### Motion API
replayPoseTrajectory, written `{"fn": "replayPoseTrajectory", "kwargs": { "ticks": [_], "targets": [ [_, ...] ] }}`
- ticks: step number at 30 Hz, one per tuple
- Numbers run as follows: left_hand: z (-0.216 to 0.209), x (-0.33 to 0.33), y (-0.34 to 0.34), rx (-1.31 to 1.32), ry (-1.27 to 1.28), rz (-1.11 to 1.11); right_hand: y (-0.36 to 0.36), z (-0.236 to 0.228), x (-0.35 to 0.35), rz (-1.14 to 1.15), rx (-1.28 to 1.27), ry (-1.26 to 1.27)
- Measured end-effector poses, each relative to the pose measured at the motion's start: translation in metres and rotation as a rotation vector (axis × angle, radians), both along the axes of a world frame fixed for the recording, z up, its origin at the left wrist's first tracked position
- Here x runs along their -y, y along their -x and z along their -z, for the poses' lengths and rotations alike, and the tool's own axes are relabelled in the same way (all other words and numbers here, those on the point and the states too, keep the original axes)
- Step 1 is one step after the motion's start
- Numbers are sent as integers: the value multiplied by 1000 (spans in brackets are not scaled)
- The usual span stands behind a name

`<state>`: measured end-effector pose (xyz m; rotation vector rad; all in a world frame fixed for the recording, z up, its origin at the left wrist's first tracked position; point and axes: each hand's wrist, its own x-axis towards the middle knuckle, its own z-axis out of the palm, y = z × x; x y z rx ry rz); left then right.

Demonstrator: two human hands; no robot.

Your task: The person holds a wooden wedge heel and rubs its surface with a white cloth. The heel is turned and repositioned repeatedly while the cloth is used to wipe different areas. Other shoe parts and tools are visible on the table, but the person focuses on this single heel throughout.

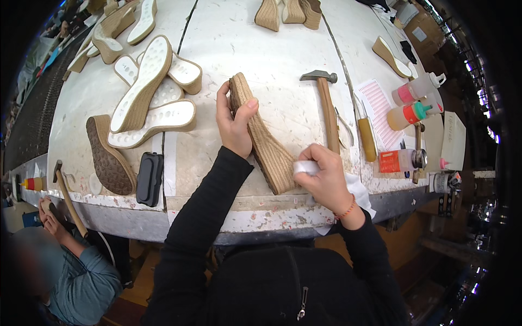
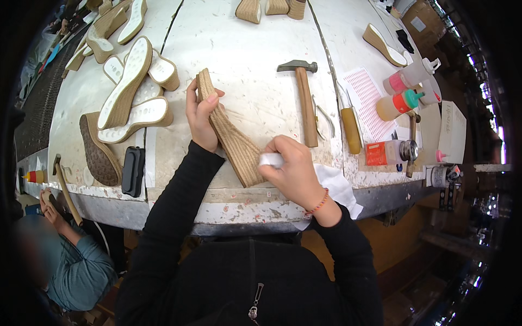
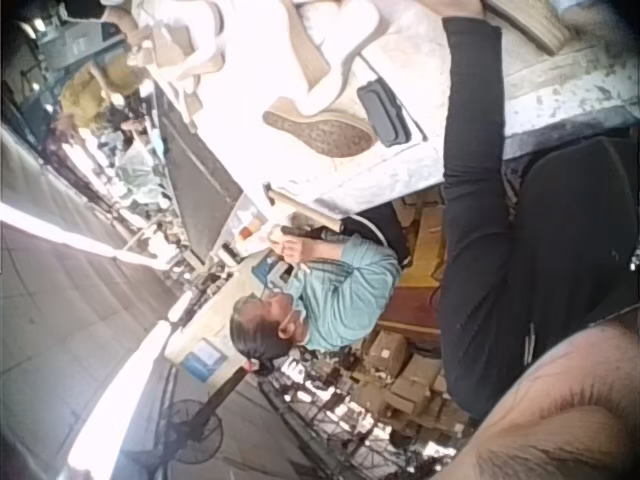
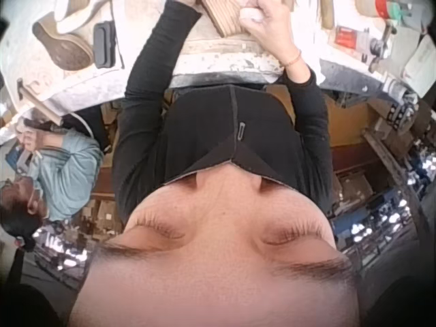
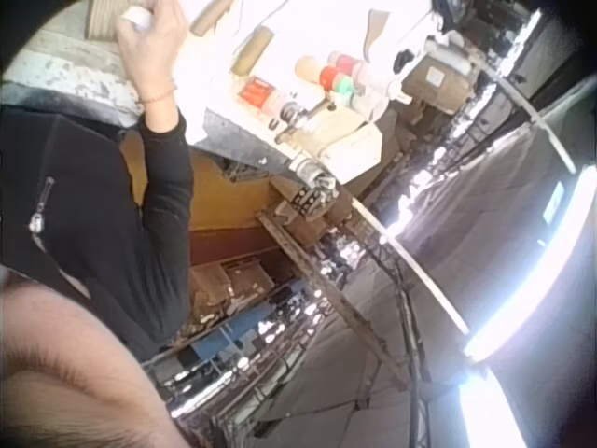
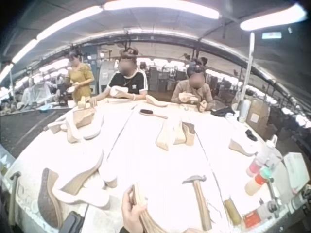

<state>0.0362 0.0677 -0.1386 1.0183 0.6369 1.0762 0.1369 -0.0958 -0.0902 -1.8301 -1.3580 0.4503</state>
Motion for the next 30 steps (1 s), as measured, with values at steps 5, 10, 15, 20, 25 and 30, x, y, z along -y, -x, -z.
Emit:
{"fn": "replayPoseTrajectory", "kwargs": {
  "ticks": [5, 10, 15, 20, 25, 30],
  "targets": [
    [2, 0, -5, 9, -7, -22, -2, 0, -6, -14, 6, -4],
    [1, 0, 0, 24, -11, 23, 0, -5, -2, -12, -5, 68],
    [1, 1, -4, 31, -9, -4, 1, -5, -9, -13, -21, 92],
    [3, -1, 0, 38, -2, 17, 1, -10, -7, -16, -29, 131],
    [4, -2, -4, 35, -17, -10, 3, -1, -13, 9, -16, -24],
    [2, -1, 0, 9, -2, 28, 0, -9, 1, -7, -25, 104]
  ]
}}
